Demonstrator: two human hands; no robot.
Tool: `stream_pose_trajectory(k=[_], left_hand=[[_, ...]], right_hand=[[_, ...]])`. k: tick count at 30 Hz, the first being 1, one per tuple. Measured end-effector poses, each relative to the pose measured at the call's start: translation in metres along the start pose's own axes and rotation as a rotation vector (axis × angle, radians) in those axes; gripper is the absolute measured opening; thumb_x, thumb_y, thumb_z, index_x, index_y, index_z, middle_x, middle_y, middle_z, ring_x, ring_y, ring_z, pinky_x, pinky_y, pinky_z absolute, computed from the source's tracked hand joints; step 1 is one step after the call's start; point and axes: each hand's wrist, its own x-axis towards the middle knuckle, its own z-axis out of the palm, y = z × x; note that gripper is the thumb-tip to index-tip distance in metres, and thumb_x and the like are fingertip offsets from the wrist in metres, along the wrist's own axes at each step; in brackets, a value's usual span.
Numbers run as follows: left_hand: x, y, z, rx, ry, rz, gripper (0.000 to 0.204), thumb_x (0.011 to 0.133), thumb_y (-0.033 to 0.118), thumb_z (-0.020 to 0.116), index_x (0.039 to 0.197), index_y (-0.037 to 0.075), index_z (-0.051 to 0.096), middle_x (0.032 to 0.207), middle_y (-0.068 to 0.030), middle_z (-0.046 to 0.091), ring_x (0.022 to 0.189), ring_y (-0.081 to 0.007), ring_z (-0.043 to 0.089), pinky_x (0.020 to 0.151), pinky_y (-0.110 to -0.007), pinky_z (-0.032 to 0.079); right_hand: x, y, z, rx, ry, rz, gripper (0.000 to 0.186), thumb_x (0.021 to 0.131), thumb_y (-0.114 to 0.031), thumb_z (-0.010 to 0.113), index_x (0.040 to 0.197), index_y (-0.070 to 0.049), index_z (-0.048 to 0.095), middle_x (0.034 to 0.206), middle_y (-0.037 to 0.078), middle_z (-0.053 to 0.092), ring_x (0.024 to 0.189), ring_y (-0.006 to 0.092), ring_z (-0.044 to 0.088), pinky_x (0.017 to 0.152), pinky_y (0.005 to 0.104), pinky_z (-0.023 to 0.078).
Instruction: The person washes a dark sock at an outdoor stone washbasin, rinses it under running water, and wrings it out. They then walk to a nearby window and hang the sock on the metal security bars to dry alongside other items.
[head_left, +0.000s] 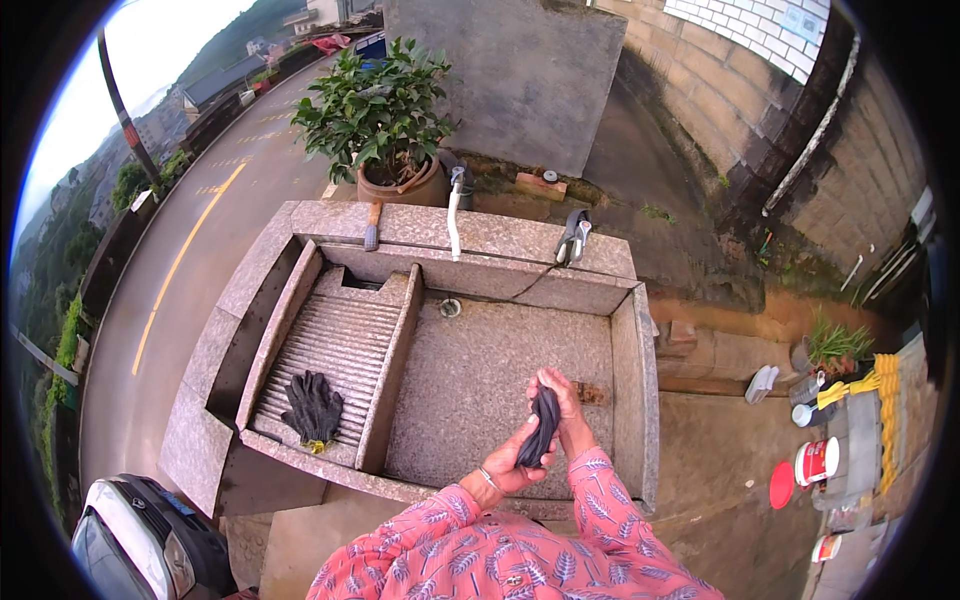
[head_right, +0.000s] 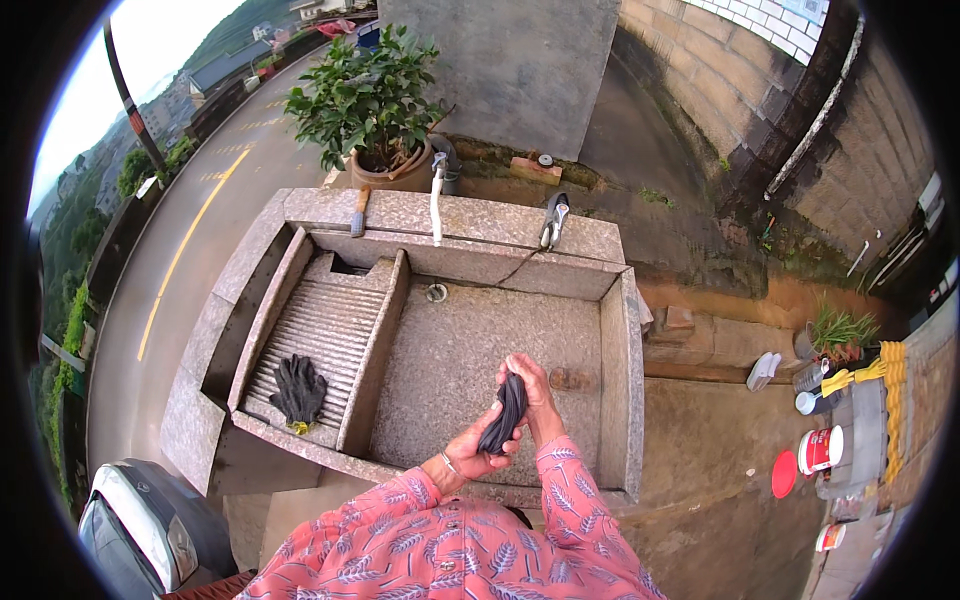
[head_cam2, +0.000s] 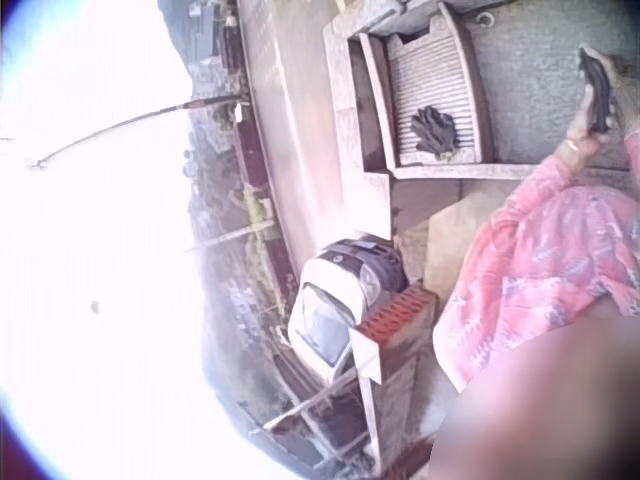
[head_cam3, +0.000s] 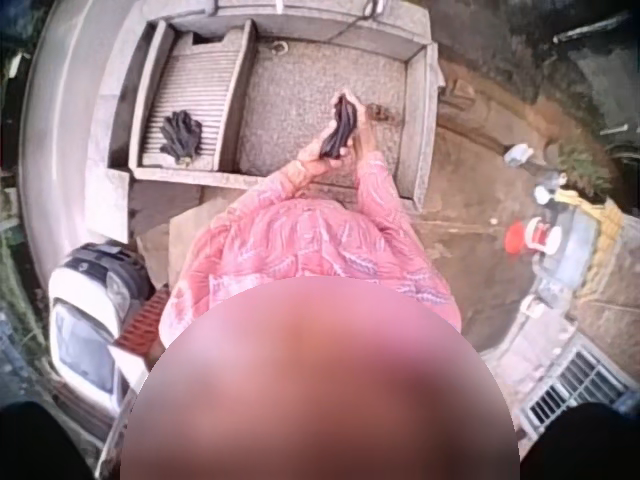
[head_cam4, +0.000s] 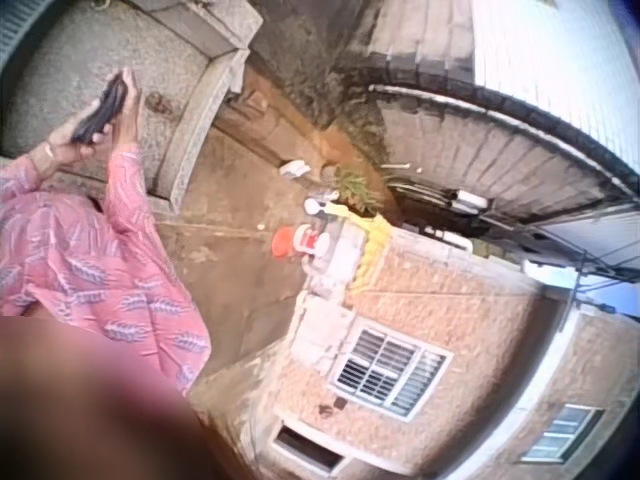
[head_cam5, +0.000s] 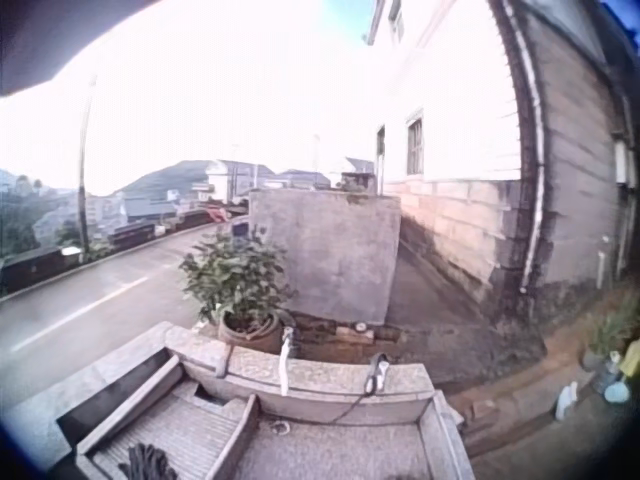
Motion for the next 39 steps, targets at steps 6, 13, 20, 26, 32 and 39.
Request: stream_pose_trajectory(k=[6,13,20,26,32,39], left_hand=[[0.01,0.017,-0.028,1.563,0.61,0.234,0.047,0.071,0.043,0.056,0.078,-0.003,0.056,0.068,-0.0186,0.059,0.058,-0.029,0.059,0.054,-0.038,0.046],[0.008,-0.001,-0.056,2.009,0.72,0.146,0.048,0.07,0.041,0.053,0.096,0.0,0.053,0.084,-0.0196,0.06,0.078,-0.0313,0.059,0.068,-0.039,0.047],[-0.026,0.031,-0.002,0.458,0.107,0.019,0.027,0.078,0.037,0.053,0.085,0.012,0.047,0.064,-0.0029,0.051,0.054,-0.0129,0.05,0.042,-0.03,0.043],[-0.045,0.014,0.039,0.006,-0.184,0.08,0.033,0.081,0.04,0.047,0.095,0.011,0.048,0.074,-0.0034,0.051,0.055,-0.0116,0.046,0.048,-0.029,0.039],[-0.034,0.015,0.049,-0.032,-0.309,-0.029,0.042,0.084,0.037,0.044,0.106,0.001,0.044,0.079,-0.0034,0.049,0.055,-0.0097,0.043,0.042,-0.024,0.035],[-0.012,0.003,0.009,0.839,0.415,0.109,0.035,0.079,0.037,0.051,0.077,0.002,0.05,0.05,-0.0013,0.045,0.035,-0.0133,0.042,0.031,-0.026,0.032]], right_hand=[[0.02,0.019,0.002,-1.123,0.121,-0.225,0.018,0.074,-0.016,0.051,0.077,-0.002,0.061,0.066,0.008,0.059,0.06,0.0158,0.055,0.056,0.027,0.043],[0.02,0.066,-0.016,-1.719,0.136,-0.154,0.033,0.076,-0.032,0.049,0.075,-0.001,0.06,0.08,0.018,0.06,0.073,0.0313,0.058,0.067,0.038,0.046],[-0.022,-0.011,0.031,-0.025,-0.464,0.127,0.076,0.072,-0.061,0.044,0.125,-0.008,0.027,0.116,0.021,0.042,0.108,0.0355,0.042,0.085,0.0453,0.04],[-0.061,-0.021,0.078,0.359,-0.517,-0.179,0.071,0.076,-0.046,0.052,0.131,-0.015,0.02,0.125,0.02,0.033,0.111,0.0355,0.039,0.083,0.0478,0.041],[-0.038,-0.044,0.047,0.038,-0.234,-0.213,0.052,0.08,-0.014,0.053,0.125,-0.004,0.03,0.079,0.008,0.054,0.06,0.0138,0.053,0.052,0.0254,0.047],[-0.008,0.017,0.012,-0.832,0.238,-0.455,0.026,0.079,-0.026,0.049,0.078,-0.004,0.062,0.06,0.005,0.057,0.056,0.0126,0.053,0.054,0.0278,0.042]])
